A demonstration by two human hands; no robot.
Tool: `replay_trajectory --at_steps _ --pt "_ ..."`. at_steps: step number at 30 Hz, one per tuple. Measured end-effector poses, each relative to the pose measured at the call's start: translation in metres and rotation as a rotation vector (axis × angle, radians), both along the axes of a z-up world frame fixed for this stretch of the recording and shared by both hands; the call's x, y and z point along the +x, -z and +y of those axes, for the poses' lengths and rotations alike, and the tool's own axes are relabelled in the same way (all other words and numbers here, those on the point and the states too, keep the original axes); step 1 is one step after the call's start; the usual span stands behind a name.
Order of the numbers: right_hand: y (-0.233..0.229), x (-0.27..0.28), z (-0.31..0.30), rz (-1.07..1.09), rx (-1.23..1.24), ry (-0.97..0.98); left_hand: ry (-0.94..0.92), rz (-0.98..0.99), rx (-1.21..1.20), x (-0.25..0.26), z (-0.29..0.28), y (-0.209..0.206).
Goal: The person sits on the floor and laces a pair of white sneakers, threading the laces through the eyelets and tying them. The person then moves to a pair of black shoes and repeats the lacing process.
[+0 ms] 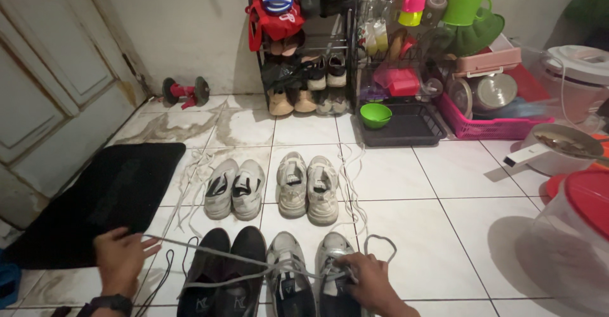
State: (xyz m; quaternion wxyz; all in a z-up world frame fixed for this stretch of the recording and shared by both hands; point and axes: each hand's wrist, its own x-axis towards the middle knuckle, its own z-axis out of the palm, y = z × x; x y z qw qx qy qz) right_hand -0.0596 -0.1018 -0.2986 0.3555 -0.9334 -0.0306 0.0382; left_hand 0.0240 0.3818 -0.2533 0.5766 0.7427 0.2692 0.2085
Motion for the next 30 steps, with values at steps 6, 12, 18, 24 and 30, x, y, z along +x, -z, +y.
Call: replay_trajectory --at_steps 6,12,18,24,30 --pt "-0.009 0.016 0.007 0.115 -0.133 -0.129 0.027 0.380 0.517 -0.004 0.023 0.035" --pt "0.019 0.058 0.031 0.071 -0.250 -0.435 0.190 0.331 0.869 0.013 -0.047 0.053" --pt "0.017 0.075 0.027 0.284 0.170 -0.425 0.663 -0.229 0.582 0.015 -0.188 0.028" --pt "-0.041 0.063 0.023 0.167 0.717 -0.034 0.631 -0.126 0.187 -0.003 -0.263 -0.006" --pt "-0.117 0.057 0.010 -0.008 0.801 0.076 0.739 -0.103 -0.040 -0.020 -0.286 -0.003"
